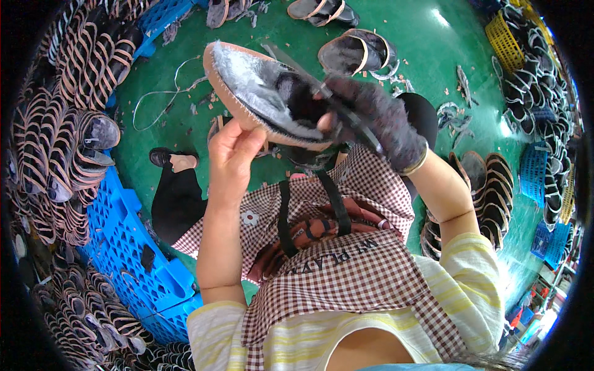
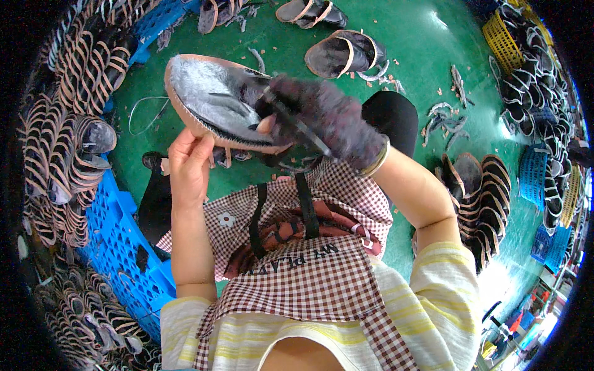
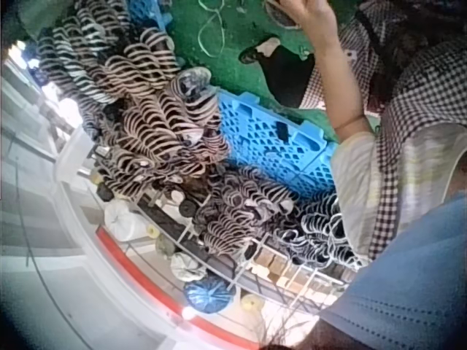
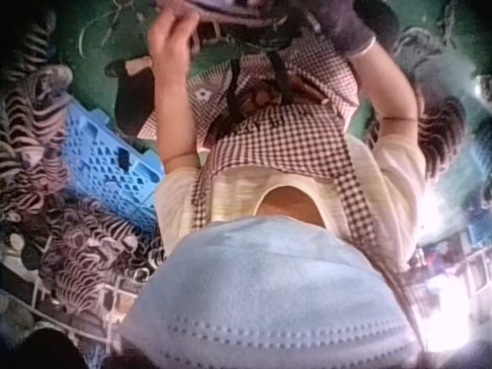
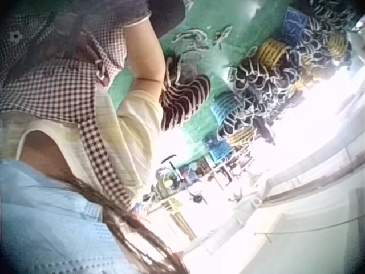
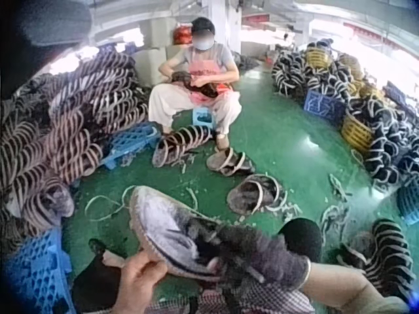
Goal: Using scissors to trim excess material from the edges of shoe uppers.
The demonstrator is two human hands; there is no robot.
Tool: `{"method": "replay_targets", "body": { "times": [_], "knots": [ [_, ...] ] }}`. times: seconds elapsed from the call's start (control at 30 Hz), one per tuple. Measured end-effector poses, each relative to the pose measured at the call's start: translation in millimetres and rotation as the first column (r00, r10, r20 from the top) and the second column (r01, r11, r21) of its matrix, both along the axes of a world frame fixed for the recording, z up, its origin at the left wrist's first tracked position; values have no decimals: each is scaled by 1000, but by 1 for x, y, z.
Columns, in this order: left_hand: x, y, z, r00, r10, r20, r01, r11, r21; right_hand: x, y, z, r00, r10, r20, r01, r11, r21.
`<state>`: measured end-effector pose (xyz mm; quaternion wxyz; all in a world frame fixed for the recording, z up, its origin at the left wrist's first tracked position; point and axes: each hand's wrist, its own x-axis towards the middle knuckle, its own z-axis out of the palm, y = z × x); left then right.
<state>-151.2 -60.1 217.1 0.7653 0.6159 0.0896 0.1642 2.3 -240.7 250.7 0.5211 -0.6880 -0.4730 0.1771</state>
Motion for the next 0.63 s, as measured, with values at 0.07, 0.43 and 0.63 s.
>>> {"method": "replay_targets", "body": {
  "times": [0.07, 0.43, 0.63],
  "knots": [
    [-3, 11, 0, 974, 227, -16, -220, 955, 197, 14, -3, 3, 977, -100, 188, 136, 972, -192],
    [-20, 29, 13, 932, 352, -86, -351, 819, -454, 64, 15, 14, 356, -214, 910, 150, 974, 171],
    [-15, 30, 15, 968, 212, -136, -249, 888, -387, 59, 13, 30, 337, 10, 941, 164, 984, -70]
  ]
}}
